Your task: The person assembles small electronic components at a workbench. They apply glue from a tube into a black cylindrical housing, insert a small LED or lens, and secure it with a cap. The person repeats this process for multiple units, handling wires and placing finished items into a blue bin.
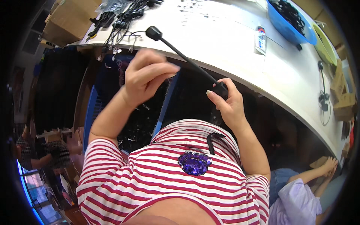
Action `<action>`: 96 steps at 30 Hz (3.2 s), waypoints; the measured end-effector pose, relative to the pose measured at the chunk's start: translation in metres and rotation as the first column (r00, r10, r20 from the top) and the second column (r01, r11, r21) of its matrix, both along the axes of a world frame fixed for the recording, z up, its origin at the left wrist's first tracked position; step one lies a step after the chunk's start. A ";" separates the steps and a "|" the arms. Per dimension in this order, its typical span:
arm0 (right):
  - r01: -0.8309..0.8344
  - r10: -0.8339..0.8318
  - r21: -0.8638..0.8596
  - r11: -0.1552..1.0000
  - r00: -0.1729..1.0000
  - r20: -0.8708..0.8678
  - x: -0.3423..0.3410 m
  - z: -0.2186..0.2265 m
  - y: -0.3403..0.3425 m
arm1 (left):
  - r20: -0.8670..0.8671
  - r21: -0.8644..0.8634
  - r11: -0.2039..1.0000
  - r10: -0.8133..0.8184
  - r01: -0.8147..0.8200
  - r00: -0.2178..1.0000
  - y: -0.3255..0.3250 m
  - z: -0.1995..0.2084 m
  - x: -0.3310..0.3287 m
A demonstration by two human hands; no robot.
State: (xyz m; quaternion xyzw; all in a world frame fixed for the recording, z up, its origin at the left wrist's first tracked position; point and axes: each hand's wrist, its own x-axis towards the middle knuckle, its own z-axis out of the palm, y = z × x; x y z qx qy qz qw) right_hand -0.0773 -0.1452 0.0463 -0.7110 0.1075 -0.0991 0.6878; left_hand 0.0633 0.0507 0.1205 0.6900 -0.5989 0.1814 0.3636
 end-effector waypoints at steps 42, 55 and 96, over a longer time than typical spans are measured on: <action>0.030 0.046 -0.468 0.883 0.988 0.151 -0.002 0.007 -0.011 | -0.984 -0.100 0.932 -0.145 0.348 0.104 -0.074 -0.122 -0.084; -0.054 0.051 -0.331 0.942 0.999 -0.018 -0.004 -0.005 0.005 | -0.826 -0.263 0.948 -0.125 -0.179 0.550 -0.051 -0.099 -0.065; -0.169 0.163 -0.016 0.985 0.968 -0.191 -0.025 -0.014 -0.012 | -0.715 0.034 0.996 -0.030 0.077 0.699 -0.043 -0.113 -0.054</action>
